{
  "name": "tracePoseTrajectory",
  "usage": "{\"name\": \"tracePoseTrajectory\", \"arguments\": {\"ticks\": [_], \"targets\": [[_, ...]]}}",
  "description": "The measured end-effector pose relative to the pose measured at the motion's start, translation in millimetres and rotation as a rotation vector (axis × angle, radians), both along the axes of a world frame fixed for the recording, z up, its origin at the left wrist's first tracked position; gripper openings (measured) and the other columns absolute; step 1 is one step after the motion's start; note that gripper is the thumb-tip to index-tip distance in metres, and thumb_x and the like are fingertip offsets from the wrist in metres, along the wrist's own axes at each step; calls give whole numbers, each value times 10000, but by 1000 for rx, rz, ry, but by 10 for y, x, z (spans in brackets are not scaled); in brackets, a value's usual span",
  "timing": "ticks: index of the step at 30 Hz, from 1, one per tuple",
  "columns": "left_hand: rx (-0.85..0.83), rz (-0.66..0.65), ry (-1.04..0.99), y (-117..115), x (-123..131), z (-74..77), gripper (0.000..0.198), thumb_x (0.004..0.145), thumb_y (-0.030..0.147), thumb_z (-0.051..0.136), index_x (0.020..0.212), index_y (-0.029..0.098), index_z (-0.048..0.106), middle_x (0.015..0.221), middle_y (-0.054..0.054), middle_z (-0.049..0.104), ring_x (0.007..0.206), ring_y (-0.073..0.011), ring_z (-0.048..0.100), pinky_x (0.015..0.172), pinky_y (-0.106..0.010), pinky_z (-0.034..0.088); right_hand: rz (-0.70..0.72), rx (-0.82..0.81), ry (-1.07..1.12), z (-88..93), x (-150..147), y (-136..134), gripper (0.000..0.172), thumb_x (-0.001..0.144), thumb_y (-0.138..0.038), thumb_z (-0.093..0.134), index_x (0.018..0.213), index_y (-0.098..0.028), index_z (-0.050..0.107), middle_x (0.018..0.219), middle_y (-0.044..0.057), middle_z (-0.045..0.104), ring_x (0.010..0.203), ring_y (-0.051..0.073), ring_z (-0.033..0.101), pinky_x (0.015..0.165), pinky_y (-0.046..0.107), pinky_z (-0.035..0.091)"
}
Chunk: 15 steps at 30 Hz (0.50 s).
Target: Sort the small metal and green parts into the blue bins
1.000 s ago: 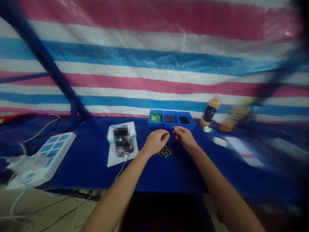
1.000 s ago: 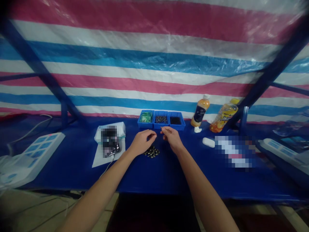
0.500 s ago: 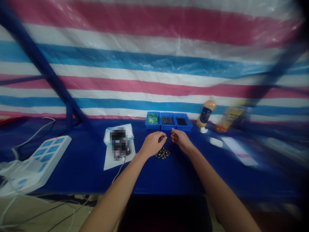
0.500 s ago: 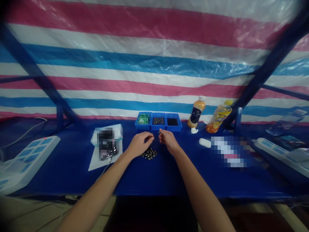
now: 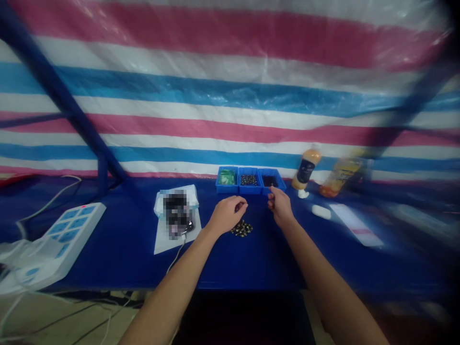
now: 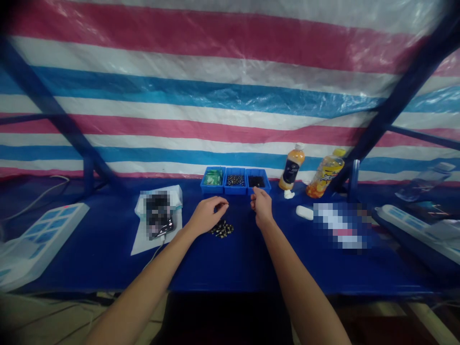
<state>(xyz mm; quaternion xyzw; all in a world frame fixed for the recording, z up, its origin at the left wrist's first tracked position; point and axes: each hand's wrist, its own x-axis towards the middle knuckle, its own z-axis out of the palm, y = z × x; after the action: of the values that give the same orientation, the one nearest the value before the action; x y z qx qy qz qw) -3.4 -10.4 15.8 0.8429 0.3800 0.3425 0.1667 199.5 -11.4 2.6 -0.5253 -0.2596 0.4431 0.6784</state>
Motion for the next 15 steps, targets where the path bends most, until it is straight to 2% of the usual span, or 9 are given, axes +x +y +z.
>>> {"name": "tracePoseTrajectory", "arguments": {"ticks": [3,5,7,9,10,13,15], "targets": [[-10,3,9,5,-9,-3,195,928,309,514,963,234,691,857,-7,685,752,-154,615,714,-283,459,-24,-23,-32,-20,65,-10,278,695,-435,718,794,-207,594,562,-51,472,413,71,356,379,227,236],[-12,4,10,9,-16,-4,194,928,307,515,965,233,691,860,-7,686,753,-154,616,713,-283,458,-123,6,-154,-6,164,3,272,736,-455,668,820,-202,613,568,-35,500,430,92,385,399,239,281],[-14,5,5,13,-22,-3,194,928,303,515,970,233,690,863,-7,688,758,-155,619,722,-286,462,-271,50,-422,55,322,65,304,797,-473,595,883,-187,648,648,14,597,523,139,495,487,266,388],[-14,7,0,14,-27,0,192,928,300,517,974,233,691,860,-8,688,764,-158,623,731,-288,468,-314,22,-812,173,508,197,334,843,-426,550,997,-164,688,846,86,697,748,205,614,676,310,477],[-13,10,0,14,-28,3,192,927,302,518,973,233,691,855,-9,688,765,-160,624,733,-289,470,-242,-51,-1013,249,593,287,320,857,-388,538,1017,-168,707,934,105,715,857,226,631,769,328,480],[-8,7,5,9,-32,14,195,929,309,516,971,235,691,858,-14,689,773,-165,628,729,-290,473,145,-338,-1549,487,749,596,247,825,-348,619,1009,-245,749,1059,99,716,1088,296,586,917,408,419],[-8,5,5,5,-37,22,198,931,313,513,973,238,691,866,-15,692,783,-168,631,731,-291,475,337,-487,-1773,596,757,774,214,774,-324,692,968,-266,761,1072,101,706,1154,338,548,969,485,356]]}}
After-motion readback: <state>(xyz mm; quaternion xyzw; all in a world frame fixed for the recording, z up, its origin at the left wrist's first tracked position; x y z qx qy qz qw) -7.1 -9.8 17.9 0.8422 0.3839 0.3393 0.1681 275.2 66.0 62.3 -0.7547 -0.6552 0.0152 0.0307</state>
